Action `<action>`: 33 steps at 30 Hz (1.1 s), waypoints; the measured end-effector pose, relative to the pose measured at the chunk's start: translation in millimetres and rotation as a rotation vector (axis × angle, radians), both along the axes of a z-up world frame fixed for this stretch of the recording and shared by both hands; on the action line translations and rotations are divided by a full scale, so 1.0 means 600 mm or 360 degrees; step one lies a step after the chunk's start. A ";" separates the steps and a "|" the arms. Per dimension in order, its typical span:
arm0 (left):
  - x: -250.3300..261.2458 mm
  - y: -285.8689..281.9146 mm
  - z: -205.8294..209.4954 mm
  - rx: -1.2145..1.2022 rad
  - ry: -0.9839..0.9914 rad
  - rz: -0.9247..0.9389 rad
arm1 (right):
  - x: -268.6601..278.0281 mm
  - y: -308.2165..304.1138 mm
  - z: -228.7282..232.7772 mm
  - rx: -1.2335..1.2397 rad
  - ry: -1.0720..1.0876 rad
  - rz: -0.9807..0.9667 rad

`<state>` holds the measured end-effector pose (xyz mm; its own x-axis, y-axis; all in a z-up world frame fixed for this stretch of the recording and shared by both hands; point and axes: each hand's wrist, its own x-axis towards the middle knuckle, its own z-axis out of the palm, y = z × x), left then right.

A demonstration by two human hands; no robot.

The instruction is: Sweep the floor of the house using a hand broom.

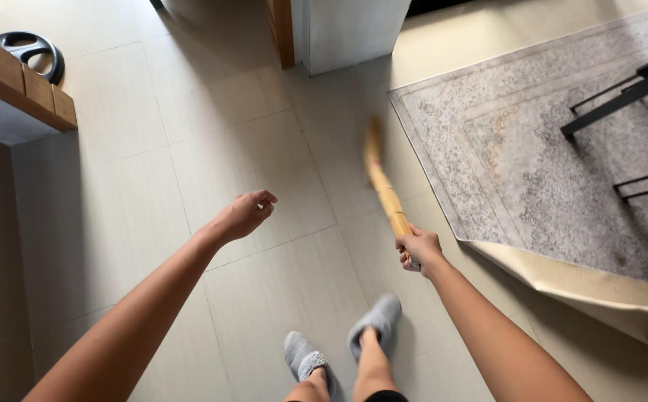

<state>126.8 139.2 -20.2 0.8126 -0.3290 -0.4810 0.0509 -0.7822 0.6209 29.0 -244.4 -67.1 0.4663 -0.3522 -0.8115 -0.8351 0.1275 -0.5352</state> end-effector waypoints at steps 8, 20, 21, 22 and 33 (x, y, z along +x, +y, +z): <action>0.072 -0.045 -0.056 0.0011 -0.0101 0.0064 | 0.117 -0.097 -0.227 0.0309 0.0417 0.0262; 0.244 -0.207 -0.029 0.0069 -0.0286 0.0134 | 0.365 -0.295 0.029 0.0504 0.0381 0.0725; 0.254 -0.214 -0.014 0.0116 -0.0351 0.0146 | 0.382 -0.307 0.058 0.0403 0.0361 0.0721; 0.258 -0.222 -0.011 0.0115 -0.0350 0.0156 | 0.378 -0.314 0.046 0.0400 0.0363 0.0730; 0.353 -0.227 -0.040 0.0399 -0.0760 0.0050 | 0.425 -0.289 -0.136 0.0220 0.0538 0.0645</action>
<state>338.7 3.1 -44.0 0.9677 -0.2238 -0.1163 -0.1659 -0.9121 0.3750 283.9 -417.9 -148.5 0.2477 -0.0777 -0.9657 -0.9546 -0.1899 -0.2296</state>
